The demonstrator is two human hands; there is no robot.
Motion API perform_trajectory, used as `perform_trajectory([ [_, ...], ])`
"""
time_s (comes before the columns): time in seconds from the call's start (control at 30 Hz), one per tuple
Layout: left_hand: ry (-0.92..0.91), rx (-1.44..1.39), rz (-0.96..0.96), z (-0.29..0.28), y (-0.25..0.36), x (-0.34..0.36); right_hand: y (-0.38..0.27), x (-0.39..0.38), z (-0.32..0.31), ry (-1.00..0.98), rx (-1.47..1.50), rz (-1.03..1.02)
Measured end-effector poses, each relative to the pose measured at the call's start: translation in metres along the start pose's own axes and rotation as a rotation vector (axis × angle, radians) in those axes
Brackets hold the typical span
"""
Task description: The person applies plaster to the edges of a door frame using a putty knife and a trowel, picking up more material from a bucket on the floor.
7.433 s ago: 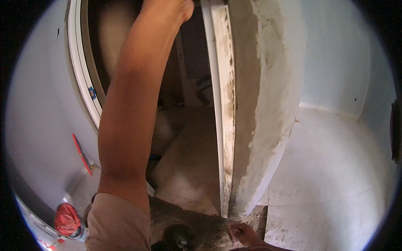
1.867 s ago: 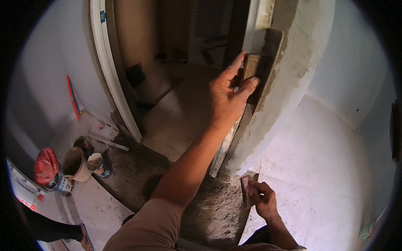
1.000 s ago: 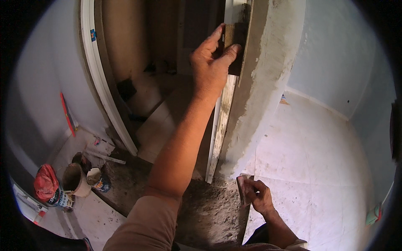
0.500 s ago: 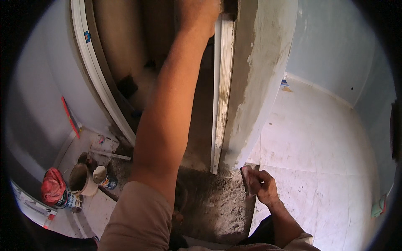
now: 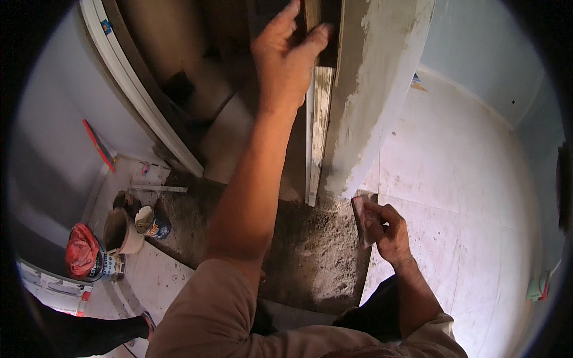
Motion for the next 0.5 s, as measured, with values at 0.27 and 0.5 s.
perform_trajectory([
  [0.27,0.051,0.038,0.016,-0.036,-0.059,-0.076,-0.006,-0.004,-0.002,-0.024,-0.023,0.048],
  [0.5,0.096,0.065,-0.129,-0.058,-0.104,-0.136,0.01,-0.007,-0.004,-0.01,-0.013,0.085],
])
Point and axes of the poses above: each hand's wrist, its own x-axis towards the middle knuckle, its own z-axis out of the palm, y = z × x, the point moved 10 cm from there along x, towards the middle knuckle, and after that the axes turned 4 degrees about -z, right-handed, at the moved point
